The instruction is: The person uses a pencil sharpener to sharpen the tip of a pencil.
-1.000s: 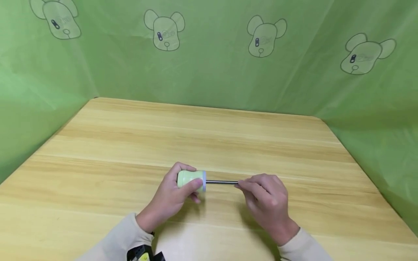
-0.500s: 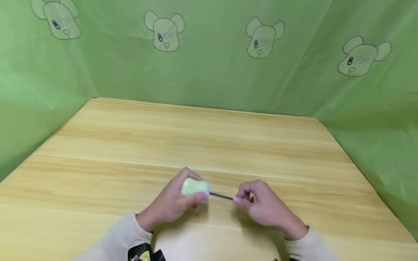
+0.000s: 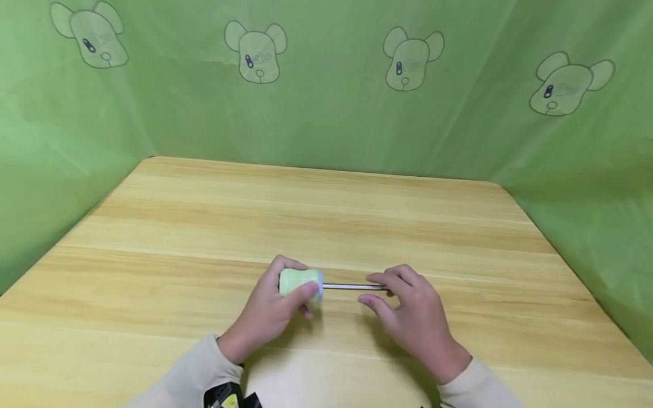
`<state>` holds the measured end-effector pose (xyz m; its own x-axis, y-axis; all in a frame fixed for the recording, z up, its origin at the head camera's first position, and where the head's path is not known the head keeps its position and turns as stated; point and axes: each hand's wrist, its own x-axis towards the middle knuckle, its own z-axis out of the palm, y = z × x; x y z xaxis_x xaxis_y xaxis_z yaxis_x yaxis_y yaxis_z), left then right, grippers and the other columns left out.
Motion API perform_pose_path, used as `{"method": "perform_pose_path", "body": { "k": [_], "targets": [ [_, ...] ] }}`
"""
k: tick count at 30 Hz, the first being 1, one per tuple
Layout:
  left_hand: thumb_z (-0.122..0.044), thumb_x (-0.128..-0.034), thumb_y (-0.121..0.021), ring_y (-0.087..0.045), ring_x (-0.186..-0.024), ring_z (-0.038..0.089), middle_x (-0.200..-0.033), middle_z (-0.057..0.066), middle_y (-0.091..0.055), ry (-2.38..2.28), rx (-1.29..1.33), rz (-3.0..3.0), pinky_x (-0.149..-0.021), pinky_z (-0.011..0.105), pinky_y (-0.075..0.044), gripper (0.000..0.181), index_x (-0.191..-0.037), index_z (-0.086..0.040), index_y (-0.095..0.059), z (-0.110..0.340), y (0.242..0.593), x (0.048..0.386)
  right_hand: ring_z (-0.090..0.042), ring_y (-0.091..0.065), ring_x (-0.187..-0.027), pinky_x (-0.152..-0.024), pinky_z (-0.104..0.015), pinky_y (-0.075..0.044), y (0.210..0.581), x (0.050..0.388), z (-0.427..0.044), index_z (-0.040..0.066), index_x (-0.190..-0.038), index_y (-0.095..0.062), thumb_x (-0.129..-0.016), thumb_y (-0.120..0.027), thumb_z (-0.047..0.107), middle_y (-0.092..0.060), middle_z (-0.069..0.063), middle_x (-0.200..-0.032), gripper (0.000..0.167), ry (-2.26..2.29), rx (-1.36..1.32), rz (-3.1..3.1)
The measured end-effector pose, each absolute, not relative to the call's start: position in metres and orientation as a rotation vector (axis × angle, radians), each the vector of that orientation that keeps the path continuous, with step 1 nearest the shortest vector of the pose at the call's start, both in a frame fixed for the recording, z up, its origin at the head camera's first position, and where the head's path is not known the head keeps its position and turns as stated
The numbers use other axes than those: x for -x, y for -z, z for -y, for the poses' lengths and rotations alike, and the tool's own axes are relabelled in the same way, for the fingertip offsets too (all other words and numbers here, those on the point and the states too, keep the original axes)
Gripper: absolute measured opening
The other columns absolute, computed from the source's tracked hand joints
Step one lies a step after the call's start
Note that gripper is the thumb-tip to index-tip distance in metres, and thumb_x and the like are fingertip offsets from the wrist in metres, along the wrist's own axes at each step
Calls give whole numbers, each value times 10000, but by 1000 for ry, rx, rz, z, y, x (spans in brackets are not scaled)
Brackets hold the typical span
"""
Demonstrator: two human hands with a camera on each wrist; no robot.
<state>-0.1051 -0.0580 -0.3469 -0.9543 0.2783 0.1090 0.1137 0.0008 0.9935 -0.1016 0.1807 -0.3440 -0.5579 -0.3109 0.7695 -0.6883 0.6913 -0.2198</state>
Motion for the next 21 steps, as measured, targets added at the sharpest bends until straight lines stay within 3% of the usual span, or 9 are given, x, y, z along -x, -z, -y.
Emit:
{"method": "perform_pose_path", "body": {
  "k": [3,8,17,21],
  "targets": [
    [-96,-911,-652,-616,-630,234,-923,205,-557,-2157,-403,-2059,-616,348,-602,379,-1172,60,-425,58,346,105,-174,-568,-597,-538,-315,-453,345,104,-178,70,-757,-724,-931,-620,429,-617,-28,-737,412,-570,-784,1948],
    [-105,-931,-630,-612,-631,232,-911,204,-550,-2187,-403,-1997,-613,331,-600,376,-1180,75,-413,58,347,105,-155,-530,-469,-446,-302,-392,341,107,-175,75,-620,-685,-929,-668,320,-599,-10,-608,395,-507,-797,1713],
    [-113,-949,-605,-611,-637,239,-908,205,-545,-2164,-435,-2013,-619,350,-603,370,-1185,72,-389,59,350,104,-79,-413,-408,-390,-228,-315,343,105,-173,106,-607,-685,-927,-667,309,-539,45,-546,380,-517,-806,1765],
    [-99,-943,-615,-609,-641,241,-954,211,-537,-2107,-492,-2060,-598,359,-602,332,-1155,51,-408,57,352,104,-37,-430,-465,-407,-171,-367,339,99,-181,112,-671,-700,-835,-763,217,-558,77,-595,204,-757,-827,2175]
  ]
}}
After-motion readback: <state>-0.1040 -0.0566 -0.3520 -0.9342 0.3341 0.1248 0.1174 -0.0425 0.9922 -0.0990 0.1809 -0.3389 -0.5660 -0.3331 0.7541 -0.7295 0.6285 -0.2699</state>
